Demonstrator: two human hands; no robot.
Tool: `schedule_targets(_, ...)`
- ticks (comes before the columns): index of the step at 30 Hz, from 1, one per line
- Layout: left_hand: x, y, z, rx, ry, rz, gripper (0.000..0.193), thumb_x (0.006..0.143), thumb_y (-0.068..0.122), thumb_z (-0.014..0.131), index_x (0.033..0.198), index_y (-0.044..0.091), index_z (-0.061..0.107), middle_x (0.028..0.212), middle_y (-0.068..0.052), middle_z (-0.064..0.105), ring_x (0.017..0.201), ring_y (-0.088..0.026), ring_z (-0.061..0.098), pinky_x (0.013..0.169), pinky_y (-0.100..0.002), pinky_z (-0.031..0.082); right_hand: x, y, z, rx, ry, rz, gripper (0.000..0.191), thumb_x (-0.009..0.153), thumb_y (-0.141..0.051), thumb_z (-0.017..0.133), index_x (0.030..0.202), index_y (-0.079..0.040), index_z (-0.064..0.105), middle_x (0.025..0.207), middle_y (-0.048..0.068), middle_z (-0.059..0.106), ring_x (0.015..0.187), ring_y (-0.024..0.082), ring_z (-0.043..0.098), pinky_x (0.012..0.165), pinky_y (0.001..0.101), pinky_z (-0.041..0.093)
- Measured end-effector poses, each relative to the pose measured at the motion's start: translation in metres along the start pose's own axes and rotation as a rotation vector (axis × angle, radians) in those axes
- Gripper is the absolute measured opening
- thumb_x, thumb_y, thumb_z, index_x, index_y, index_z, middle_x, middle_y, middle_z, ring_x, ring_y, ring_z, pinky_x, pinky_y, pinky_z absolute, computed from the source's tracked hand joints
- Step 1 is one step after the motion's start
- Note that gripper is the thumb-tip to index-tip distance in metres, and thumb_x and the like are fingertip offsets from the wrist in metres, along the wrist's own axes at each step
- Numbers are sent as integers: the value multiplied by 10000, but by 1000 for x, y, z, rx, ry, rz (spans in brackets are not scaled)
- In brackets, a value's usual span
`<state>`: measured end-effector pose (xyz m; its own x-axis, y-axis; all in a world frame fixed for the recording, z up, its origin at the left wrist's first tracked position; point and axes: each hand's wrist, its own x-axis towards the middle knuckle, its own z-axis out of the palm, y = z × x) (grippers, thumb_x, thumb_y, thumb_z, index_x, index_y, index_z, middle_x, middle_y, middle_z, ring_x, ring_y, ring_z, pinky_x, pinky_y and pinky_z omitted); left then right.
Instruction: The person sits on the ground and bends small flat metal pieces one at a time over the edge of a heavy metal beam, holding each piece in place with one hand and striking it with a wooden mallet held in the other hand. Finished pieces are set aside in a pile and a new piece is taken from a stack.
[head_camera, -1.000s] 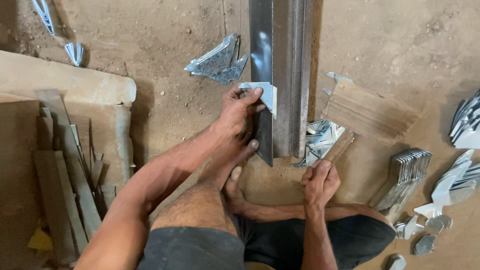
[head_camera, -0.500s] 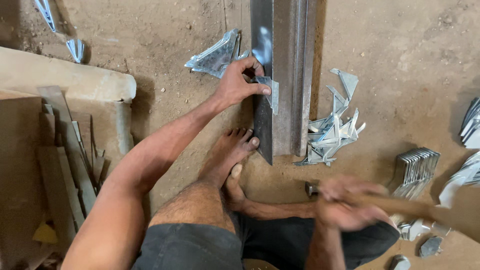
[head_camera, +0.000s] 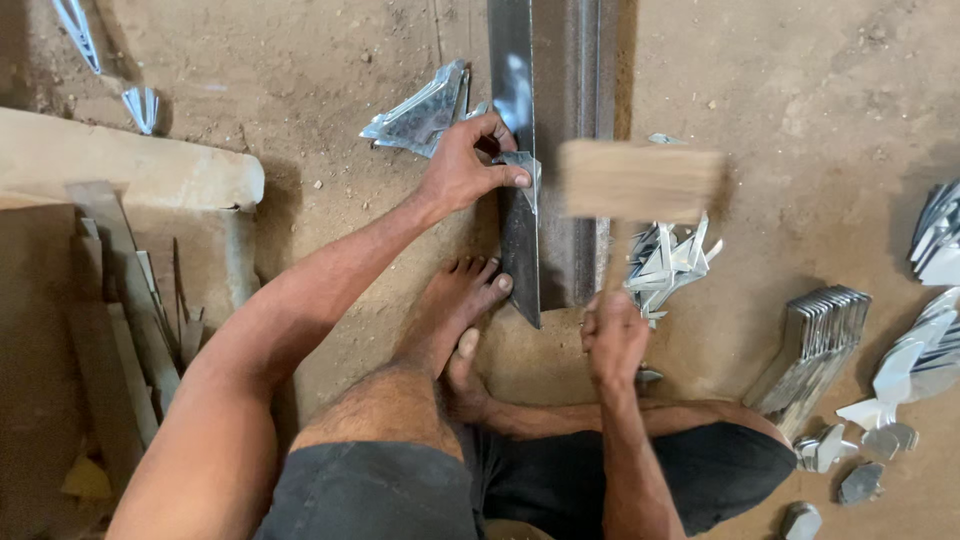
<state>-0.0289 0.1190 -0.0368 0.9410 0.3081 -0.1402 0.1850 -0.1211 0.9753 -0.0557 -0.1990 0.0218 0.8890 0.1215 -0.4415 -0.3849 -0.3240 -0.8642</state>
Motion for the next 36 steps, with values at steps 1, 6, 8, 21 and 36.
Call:
schedule_targets(1,0,1,0,-6,-8,-5,469,673,275,979,908,45,645,880,-23,701,799,-128,662,731,-310,561,4,-2,0,39,23,114,484,1064,-445,436,803,-65,582,552,24,480,401,130,421,303,308,305)
schedule_targets(6,-1,5,0,63,-11,-14,512,687,330,962,941,34,630,933,-58,694,842,-176,657,762,-344,549,12,0,5,294,94,32,403,1057,-387,445,840,-66,557,582,3,500,446,88,482,372,258,361)
schedule_targets(8,0,8,-3,89,-28,-37,509,691,343,934,962,44,625,950,-54,698,857,-183,657,769,-346,544,11,3,5,73,43,71,361,1078,-337,473,858,-62,553,596,4,499,458,88,474,377,259,350)
schedule_targets(21,7,89,92,932,-261,272,383,746,8,705,1119,40,622,1054,-160,601,778,-325,690,650,-407,564,2,-6,-26,-100,122,-72,195,1092,-165,575,993,3,591,723,10,579,568,65,507,484,222,423)
schedule_targets(36,-25,58,97,942,-365,380,235,786,19,656,1001,-77,672,978,-224,656,772,-337,738,598,-409,611,-15,-12,-26,-192,154,-349,157,1131,-108,566,1204,27,600,782,40,597,596,88,522,500,243,425)
